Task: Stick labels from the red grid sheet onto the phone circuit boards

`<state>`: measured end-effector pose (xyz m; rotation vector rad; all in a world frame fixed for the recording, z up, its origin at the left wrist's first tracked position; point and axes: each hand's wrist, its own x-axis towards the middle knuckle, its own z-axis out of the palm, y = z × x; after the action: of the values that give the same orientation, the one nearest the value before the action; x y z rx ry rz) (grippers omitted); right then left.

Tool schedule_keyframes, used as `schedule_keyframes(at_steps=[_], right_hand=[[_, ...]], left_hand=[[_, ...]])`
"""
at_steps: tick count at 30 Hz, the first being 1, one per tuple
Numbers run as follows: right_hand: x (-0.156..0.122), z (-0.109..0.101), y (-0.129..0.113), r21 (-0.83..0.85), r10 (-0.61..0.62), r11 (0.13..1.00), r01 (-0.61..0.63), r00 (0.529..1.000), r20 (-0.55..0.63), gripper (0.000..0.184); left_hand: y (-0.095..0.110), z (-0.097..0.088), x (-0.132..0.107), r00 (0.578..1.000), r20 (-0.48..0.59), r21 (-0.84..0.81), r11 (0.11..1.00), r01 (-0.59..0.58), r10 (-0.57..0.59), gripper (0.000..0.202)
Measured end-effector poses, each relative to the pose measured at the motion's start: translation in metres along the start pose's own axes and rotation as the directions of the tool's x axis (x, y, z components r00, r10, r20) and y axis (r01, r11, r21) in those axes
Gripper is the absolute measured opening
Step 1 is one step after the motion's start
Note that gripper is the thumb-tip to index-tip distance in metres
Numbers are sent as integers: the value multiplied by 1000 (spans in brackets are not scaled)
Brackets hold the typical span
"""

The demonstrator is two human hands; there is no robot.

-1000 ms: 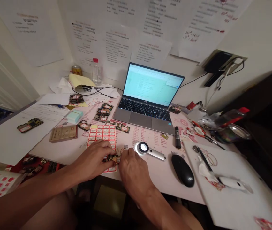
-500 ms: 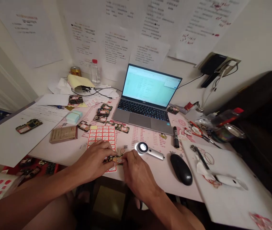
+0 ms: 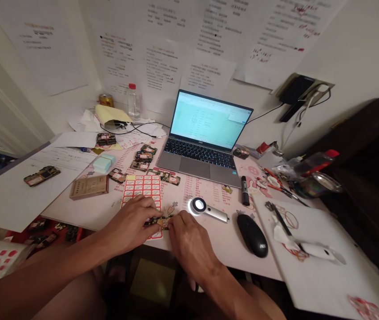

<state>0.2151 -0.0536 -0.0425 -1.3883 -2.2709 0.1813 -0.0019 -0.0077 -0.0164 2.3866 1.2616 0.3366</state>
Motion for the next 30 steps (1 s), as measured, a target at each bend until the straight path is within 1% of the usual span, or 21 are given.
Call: schedule_keyframes(at_steps=[4, 9, 18, 21, 23, 25, 26, 27, 28, 29, 30], right_hand=[[-2, 2, -1, 54, 35, 998, -35, 999, -6, 18], [-5, -1, -1, 144, 58, 988, -57, 998, -6, 18], [-4, -5, 1, 310, 26, 951, -17, 999, -25, 19], [-4, -8, -1, 361, 75, 932, -43, 994, -74, 20], [-6, -16, -2, 389, 157, 916, -97, 980, -124, 25], [-11, -32, 4, 411, 274, 892, -185, 946, -170, 29], [-15, -44, 10, 420, 345, 875, -241, 919, -191, 31], [-20, -57, 20, 426, 422, 852, -305, 881, -213, 33], [-28, -73, 32, 428, 502, 823, -374, 831, -239, 36], [-37, -91, 47, 425, 581, 787, -446, 769, -268, 40], [-49, -109, 63, 417, 650, 748, -516, 697, -303, 44]], left_hand=[[1, -1, -2, 1000, 6, 9, 1000, 4, -4, 10], [3, -4, -2, 1000, 24, 18, 1000, 1, -1, 10], [6, -8, -1, 998, 59, 65, 998, -4, 0, 13], [6, -8, -1, 998, 56, 68, 998, 10, -14, 10], [6, -7, -2, 999, 33, 58, 998, 7, -9, 11], [3, -6, -2, 1000, 8, 40, 999, -21, 20, 13], [1, -6, -2, 999, 1, 29, 999, -41, 41, 12], [-1, -7, -3, 998, -4, 13, 998, -61, 61, 11], [-3, -7, -4, 996, -10, -9, 996, -86, 86, 11], [-7, -9, -5, 995, -20, -37, 994, -99, 98, 12], [-12, -11, -5, 993, -53, -82, 990, -111, 107, 18]])
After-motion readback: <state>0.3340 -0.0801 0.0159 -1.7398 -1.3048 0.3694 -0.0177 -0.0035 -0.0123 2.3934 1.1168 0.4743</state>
